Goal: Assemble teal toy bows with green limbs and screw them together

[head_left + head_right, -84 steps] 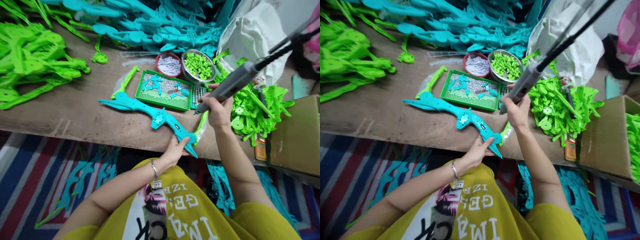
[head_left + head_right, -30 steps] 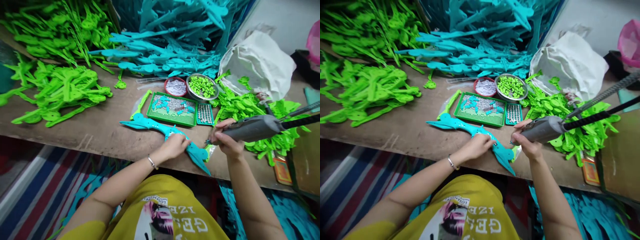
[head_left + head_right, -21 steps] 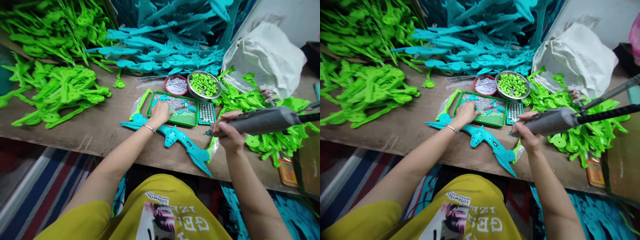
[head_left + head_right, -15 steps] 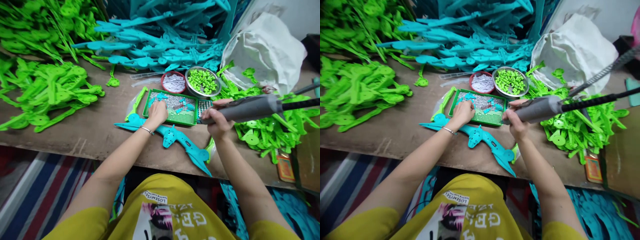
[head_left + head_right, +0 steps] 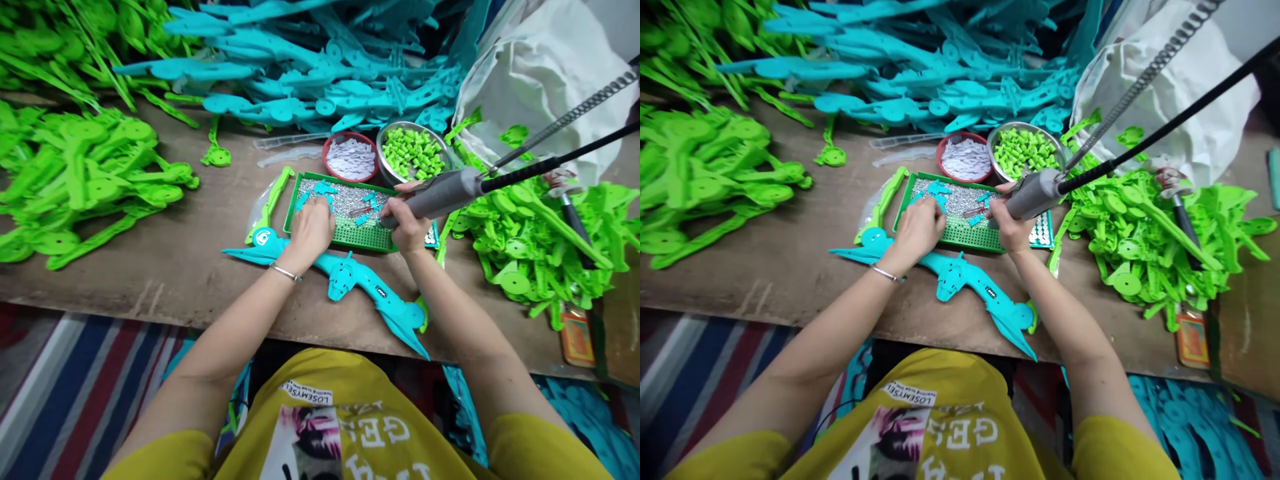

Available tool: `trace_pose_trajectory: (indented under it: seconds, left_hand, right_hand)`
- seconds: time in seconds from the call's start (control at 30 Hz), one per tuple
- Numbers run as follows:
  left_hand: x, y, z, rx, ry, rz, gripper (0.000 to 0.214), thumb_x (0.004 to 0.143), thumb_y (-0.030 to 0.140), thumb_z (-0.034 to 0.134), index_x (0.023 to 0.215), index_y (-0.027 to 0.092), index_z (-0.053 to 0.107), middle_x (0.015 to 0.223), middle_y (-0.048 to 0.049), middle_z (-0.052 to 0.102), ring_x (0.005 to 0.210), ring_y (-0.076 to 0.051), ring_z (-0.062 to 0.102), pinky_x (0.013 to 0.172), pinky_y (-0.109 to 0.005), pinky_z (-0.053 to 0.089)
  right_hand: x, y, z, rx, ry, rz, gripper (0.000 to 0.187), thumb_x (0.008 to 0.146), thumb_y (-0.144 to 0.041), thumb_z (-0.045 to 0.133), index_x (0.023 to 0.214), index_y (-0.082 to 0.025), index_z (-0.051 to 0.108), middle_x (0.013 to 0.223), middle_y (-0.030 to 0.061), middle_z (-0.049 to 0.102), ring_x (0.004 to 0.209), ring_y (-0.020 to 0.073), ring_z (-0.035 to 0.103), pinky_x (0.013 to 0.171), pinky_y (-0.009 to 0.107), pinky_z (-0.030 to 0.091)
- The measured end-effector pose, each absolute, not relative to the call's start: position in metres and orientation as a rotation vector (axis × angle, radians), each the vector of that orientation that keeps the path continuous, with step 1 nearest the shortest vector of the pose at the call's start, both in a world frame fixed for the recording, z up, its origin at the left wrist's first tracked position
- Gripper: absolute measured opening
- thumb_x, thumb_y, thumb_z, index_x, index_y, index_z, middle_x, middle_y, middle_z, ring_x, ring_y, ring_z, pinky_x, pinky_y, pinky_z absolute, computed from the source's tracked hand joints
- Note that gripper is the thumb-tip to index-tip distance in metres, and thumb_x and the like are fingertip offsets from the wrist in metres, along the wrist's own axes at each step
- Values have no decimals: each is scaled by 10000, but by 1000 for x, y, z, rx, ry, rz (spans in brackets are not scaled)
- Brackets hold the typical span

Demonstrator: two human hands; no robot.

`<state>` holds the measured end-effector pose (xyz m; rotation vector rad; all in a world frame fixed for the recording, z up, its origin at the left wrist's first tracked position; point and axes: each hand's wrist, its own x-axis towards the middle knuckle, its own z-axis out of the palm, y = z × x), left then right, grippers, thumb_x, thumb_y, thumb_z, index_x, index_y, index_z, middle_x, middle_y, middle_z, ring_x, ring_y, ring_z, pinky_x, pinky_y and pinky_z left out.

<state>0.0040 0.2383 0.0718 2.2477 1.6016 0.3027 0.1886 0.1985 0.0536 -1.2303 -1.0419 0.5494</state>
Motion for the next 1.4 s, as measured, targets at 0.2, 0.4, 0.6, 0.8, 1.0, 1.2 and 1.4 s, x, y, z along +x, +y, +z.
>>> trace_pose_trajectory:
  seconds: [0.2,0.4,0.6,0.8,1.0,1.2,1.4]
  left_hand:
    - [-17,221,85,2072,1286,634,119,921,124,534,1000,162,614,933,-62,690,877,-185,643,829,-331,509]
    - [-7,188,95,1970,929,461,83,906,143,615,880,174,688,914,-34,748,845,-165,673,802,-297,502]
    - [22,170,94,2218,724,134,174,927,144,576,884,177,741,910,-68,775,883,-221,710,789,-316,477]
    - [36,165,92,2362,683,-46,190,920,176,563,916,167,752,907,-118,771,876,-251,717,707,-316,443]
    - [44,165,96,2387,714,-193,209,908,198,563,813,190,750,847,-114,764,832,-253,716,661,-319,416]
    - [47,160,93,2466,781,-233,174,903,186,552,890,178,726,888,-125,758,832,-262,714,648,-327,407]
    - [46,157,93,2451,801,-244,159,911,170,553,951,169,707,936,-124,750,865,-262,709,676,-333,421]
  right_hand:
    - [187,199,56,-1208,-1053,584,333,777,-559,696,891,-265,587,539,-68,524,488,147,564,569,333,513]
    - [186,205,59,-1125,-1075,581,353,760,-541,754,852,-247,582,514,-79,539,448,128,544,529,305,487]
    - [192,183,84,-1045,-1089,475,353,791,-576,742,918,-283,593,551,-83,489,465,122,553,537,300,501]
    - [197,118,112,-1048,-1084,493,270,811,-473,750,953,-294,605,548,-81,509,460,133,544,499,310,492]
    - [202,76,114,-1052,-1066,550,207,799,-326,748,976,-288,648,557,-66,573,468,152,551,496,328,489]
    - [200,62,116,-1035,-1068,607,209,806,-282,747,999,-291,667,578,-60,603,499,162,581,515,342,490]
    - [194,53,114,-1050,-1118,662,223,840,-275,731,1044,-295,642,605,-67,606,515,165,599,528,357,502]
